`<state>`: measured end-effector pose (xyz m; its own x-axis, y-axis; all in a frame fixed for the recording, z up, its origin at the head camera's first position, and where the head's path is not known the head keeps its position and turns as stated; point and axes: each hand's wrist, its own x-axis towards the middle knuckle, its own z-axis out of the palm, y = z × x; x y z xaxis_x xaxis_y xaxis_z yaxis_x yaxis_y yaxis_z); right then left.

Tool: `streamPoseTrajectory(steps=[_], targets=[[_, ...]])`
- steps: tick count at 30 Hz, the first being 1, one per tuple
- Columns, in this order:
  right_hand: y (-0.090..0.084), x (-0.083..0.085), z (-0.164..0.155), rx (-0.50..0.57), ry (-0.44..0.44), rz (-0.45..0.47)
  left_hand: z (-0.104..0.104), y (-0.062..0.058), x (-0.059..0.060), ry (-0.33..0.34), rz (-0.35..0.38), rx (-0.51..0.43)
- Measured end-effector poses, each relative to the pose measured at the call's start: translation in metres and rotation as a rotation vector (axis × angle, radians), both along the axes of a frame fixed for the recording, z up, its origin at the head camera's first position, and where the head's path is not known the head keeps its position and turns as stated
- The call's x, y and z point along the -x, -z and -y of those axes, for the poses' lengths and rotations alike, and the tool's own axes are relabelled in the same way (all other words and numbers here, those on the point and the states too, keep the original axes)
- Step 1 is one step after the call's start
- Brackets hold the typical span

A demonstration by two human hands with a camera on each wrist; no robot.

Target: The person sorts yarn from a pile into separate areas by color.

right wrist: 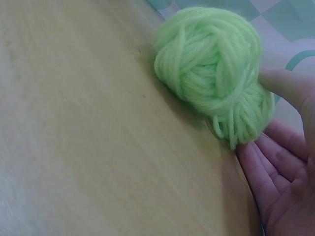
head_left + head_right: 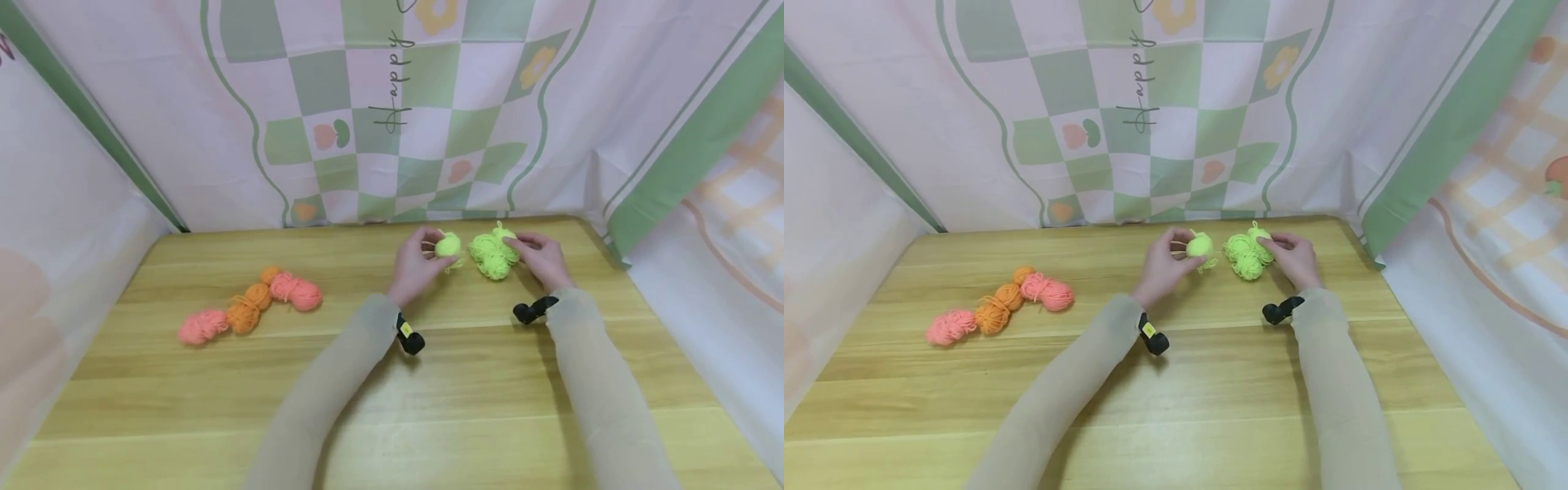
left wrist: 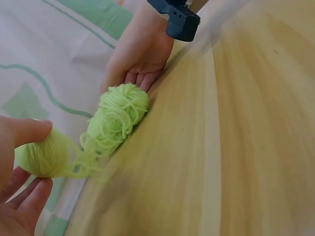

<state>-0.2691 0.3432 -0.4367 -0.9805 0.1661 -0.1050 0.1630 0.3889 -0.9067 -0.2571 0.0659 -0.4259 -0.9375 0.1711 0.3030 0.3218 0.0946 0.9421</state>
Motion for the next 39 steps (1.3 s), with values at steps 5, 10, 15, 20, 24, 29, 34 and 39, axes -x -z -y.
streamPoseTrajectory(steps=[5, 10, 15, 20, 24, 29, 34, 39], targets=[[-0.001, 0.000, 0.000, 0.007, -0.004, -0.002, -0.013, -0.003, 0.002, 0.030, 0.001, -0.022], [-0.001, 0.000, -0.001, -0.002, 0.004, -0.010, -0.028, 0.003, -0.003, 0.029, 0.020, 0.016], [0.001, 0.001, -0.001, -0.008, 0.011, -0.017, -0.038, 0.011, -0.008, 0.007, 0.022, 0.087], [0.001, 0.000, 0.001, -0.017, 0.012, -0.017, -0.042, 0.021, -0.011, 0.002, 0.032, 0.153], [0.000, -0.001, 0.002, -0.013, 0.013, -0.017, -0.043, 0.026, -0.011, 0.001, 0.042, 0.194], [0.001, 0.000, 0.000, -0.002, 0.008, -0.013, -0.040, 0.029, -0.009, -0.007, 0.048, 0.226], [0.001, 0.001, 0.000, 0.004, 0.003, -0.012, -0.029, 0.026, -0.005, -0.013, 0.038, 0.198], [0.001, 0.001, -0.001, 0.000, 0.003, -0.010, -0.013, 0.013, -0.003, -0.018, 0.014, 0.161]])
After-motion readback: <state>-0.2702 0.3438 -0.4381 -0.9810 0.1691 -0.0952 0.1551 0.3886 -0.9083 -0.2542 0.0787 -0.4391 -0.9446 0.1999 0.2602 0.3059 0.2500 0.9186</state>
